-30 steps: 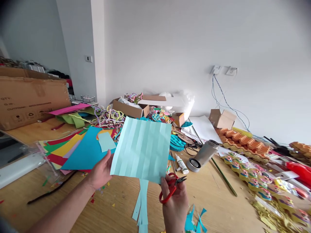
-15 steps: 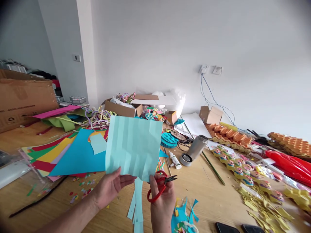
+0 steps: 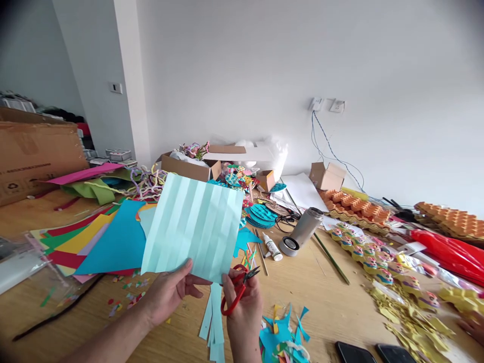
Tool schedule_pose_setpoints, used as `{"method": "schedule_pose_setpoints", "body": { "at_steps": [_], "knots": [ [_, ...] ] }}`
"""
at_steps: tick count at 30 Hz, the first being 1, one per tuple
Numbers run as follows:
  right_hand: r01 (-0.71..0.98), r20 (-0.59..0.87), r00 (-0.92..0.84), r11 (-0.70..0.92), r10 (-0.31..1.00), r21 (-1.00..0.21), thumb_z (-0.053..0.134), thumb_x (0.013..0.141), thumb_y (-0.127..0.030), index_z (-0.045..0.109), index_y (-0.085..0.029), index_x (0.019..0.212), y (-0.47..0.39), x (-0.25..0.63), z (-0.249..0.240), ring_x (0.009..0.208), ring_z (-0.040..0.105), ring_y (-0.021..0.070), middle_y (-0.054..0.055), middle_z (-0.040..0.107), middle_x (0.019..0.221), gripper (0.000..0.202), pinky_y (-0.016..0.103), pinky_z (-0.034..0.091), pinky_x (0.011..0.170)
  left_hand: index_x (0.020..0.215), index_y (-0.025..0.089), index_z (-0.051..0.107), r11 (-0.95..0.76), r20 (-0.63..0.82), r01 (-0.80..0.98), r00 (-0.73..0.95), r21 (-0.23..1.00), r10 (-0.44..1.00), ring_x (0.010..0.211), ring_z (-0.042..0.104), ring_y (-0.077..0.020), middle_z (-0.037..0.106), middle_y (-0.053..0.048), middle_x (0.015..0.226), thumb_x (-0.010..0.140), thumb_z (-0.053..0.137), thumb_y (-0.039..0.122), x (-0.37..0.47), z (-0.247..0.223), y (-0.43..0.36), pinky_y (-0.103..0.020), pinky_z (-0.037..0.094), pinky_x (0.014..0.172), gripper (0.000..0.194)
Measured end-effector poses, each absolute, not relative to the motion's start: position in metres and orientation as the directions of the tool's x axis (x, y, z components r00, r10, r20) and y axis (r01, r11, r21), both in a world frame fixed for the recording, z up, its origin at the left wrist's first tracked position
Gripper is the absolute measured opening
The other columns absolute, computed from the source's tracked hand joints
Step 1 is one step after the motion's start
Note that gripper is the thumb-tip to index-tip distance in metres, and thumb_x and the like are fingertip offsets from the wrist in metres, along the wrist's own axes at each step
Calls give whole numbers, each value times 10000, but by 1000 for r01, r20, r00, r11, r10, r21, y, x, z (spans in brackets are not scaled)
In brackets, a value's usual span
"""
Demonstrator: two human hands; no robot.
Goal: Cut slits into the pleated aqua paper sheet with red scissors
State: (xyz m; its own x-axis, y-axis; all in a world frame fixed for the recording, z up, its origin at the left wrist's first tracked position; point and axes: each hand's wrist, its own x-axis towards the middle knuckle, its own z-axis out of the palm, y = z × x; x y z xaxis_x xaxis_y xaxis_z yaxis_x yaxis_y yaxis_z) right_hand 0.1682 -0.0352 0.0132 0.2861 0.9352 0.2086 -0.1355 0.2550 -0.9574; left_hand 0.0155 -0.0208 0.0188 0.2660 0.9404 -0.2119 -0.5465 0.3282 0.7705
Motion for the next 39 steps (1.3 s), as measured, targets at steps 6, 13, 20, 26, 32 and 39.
{"method": "schedule_pose_setpoints", "body": {
  "at_steps": [6, 13, 20, 26, 32, 39],
  "knots": [
    [11, 201, 219, 203, 955, -979, 626, 734, -364, 554, -174, 833, -35, 170, 23, 685, 575, 157, 42, 632, 805, 226, 272, 461, 651, 881, 95, 679, 257, -203, -519, 158, 816, 966, 771, 666, -245, 702, -135, 914, 736, 579, 443, 2, 21, -15, -319, 508, 644, 390],
    [56, 152, -40, 154, 988, -986, 442, 797, -553, 514, -179, 834, -43, 158, 18, 655, 536, 159, 45, 578, 765, 383, 263, 434, 598, 881, 103, 653, 185, -153, -646, 106, 740, 982, 834, 660, -243, 706, -125, 897, 760, 588, 358, -3, 20, -12, -312, 532, 642, 289],
    [255, 55, -104, 81, 993, -964, 365, 809, -590, 473, -184, 707, -51, 148, 6, 539, 468, 119, 3, 528, 594, 432, 217, 364, 514, 837, 125, 627, 219, -161, -740, 150, 636, 976, 921, 633, -269, 683, -135, 979, 771, 586, 308, 4, 28, -19, -326, 522, 696, 199],
    [335, 51, -191, 114, 980, -935, 320, 808, -614, 417, -185, 680, -49, 147, 4, 475, 409, 93, -17, 475, 530, 458, 198, 291, 450, 721, 110, 620, 283, -192, -768, 210, 575, 959, 856, 652, -249, 706, -138, 832, 780, 571, 320, 10, 25, -22, -372, 477, 834, 224],
    [306, 29, -162, 78, 986, -949, 319, 809, -609, 386, -188, 636, -51, 146, 14, 453, 428, 90, -15, 475, 495, 460, 192, 293, 443, 827, 82, 648, 291, -165, -774, 240, 562, 957, 900, 635, -268, 698, -161, 884, 804, 529, 338, 13, 24, -25, -437, 414, 919, 283],
    [242, 16, -172, 58, 985, -969, 341, 812, -592, 392, -190, 629, -51, 146, 12, 426, 425, 87, -16, 486, 463, 445, 193, 297, 431, 680, 112, 632, 329, -202, -782, 261, 530, 944, 855, 651, -256, 709, -137, 788, 789, 555, 326, 14, 23, -25, -421, 417, 913, 252]
  ]
}}
